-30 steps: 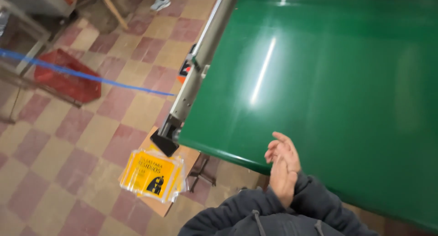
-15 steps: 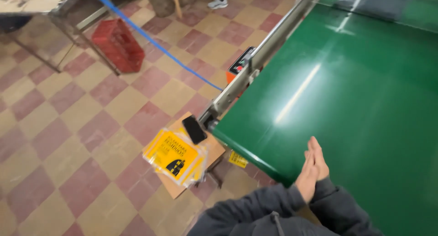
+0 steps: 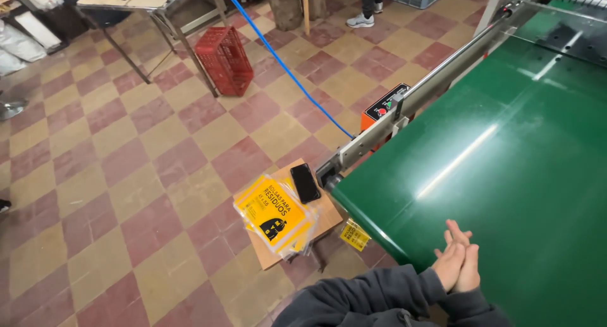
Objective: Folding plastic bags, placing them into branded yellow sleeves, and adjusting an industrial plastic film roll machine.
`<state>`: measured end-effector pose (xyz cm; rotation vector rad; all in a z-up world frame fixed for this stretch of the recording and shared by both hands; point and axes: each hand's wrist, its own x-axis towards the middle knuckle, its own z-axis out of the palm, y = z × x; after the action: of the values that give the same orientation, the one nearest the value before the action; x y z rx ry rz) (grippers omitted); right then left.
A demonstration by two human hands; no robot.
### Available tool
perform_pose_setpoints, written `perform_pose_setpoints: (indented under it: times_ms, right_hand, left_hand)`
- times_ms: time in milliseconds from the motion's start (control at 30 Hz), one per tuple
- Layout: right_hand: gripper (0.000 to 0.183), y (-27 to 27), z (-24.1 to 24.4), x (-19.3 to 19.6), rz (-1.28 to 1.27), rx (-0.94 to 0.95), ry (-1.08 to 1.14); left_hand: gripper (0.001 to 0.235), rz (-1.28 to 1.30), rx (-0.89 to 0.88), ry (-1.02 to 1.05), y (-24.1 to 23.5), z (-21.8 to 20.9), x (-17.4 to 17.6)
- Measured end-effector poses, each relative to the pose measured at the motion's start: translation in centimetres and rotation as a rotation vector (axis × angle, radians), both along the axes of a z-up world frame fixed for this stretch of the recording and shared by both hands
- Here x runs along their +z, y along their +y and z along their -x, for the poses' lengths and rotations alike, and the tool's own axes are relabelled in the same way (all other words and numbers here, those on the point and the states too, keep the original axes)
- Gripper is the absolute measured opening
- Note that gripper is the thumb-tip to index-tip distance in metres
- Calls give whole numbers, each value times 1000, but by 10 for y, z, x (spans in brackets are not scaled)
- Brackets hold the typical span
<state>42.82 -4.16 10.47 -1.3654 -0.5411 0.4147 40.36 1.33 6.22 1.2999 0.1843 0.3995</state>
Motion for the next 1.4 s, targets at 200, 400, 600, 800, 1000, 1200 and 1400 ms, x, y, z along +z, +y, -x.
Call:
perform_pose_setpoints:
  times_ms: [200,400,600,800,1000,1200,1400]
  right_hand:
    - [72,-11,-6,-3,23,38,227]
    - [45,-38,-22,-65,26,-29,-84]
    - [47,-52,-12,-75,70,62,414]
    - [45,-85,31,-147,238,179,411]
    - [54,-69,57,-40,407,355,670]
    - [67,-54,61,-18,82,487,810]
    - [81,-51,70,-53,-243,255,1016]
  left_hand:
    - [57,42,-103,29,-14,4,-28]
    - [60,-49,-302,154,17,43,22]
    - [68,-1003,-392,214,34,64,45]
    - [59,-1074,-805,-308,28,91,26]
    - [35,-1023,-750,-638,31,106,83]
    - [20,-988,-628,-582,29,93,-18]
    - [55,-1934,-301,579,-50,78,-50]
